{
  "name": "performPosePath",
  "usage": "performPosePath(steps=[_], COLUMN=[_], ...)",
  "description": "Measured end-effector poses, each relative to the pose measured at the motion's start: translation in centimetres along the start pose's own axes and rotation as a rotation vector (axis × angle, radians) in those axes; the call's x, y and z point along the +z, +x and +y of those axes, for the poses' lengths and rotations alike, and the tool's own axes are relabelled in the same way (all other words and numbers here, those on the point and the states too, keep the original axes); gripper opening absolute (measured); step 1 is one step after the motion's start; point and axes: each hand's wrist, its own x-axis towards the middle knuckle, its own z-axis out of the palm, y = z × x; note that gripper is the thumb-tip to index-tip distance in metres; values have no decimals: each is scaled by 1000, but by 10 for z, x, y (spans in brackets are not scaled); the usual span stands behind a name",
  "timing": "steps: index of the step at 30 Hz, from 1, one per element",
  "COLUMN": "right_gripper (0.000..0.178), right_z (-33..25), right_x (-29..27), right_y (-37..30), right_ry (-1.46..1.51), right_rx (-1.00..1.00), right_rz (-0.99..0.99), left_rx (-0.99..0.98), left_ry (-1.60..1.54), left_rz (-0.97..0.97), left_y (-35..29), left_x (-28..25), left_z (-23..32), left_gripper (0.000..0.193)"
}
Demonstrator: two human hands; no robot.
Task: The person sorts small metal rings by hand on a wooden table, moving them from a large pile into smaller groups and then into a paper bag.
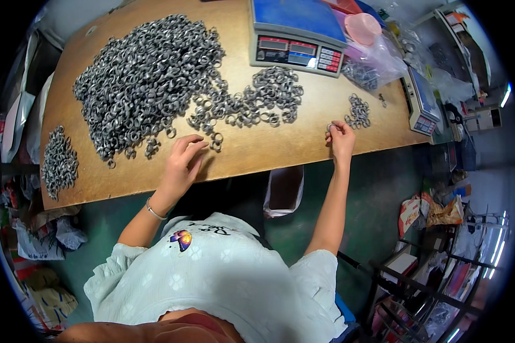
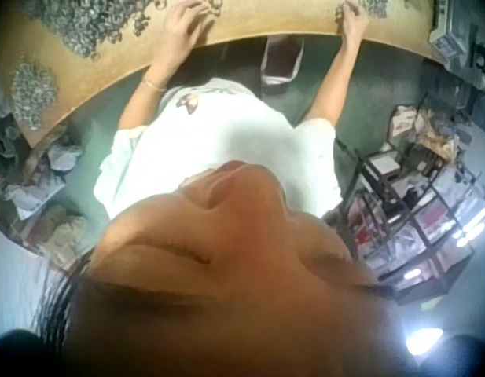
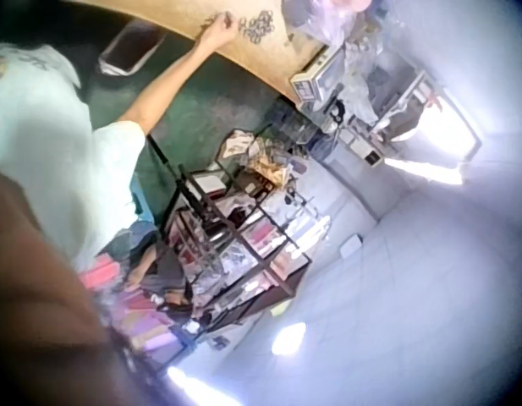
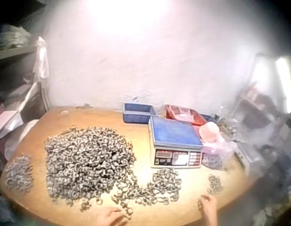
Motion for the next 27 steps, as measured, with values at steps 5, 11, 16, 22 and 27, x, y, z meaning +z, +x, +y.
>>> performPosePath(steps=[5,11,16,22,27], right_gripper=[26,50,74,29,25], right_z=[36,-26,-20,-30,-36], right_x=[-38,58,126,117,127], right_y=[50,8,-19,-48,-61], right_ry=[-395,-529,-647,-443,-419], right_rx=[-236,-575,-744,-791,-975], right_rz=[271,67,-139,-285,-336], left_rx=[91,102,170,297,188], left_ry=[214,506,597,509,427], left_rz=[-174,-256,-166,-197,-155], left_y=[31,73,102,90,76], left_x=[26,57,86,70,53], left_z=[2,1,-3,-13,-22], left_gripper=[57,83,61,27,18])
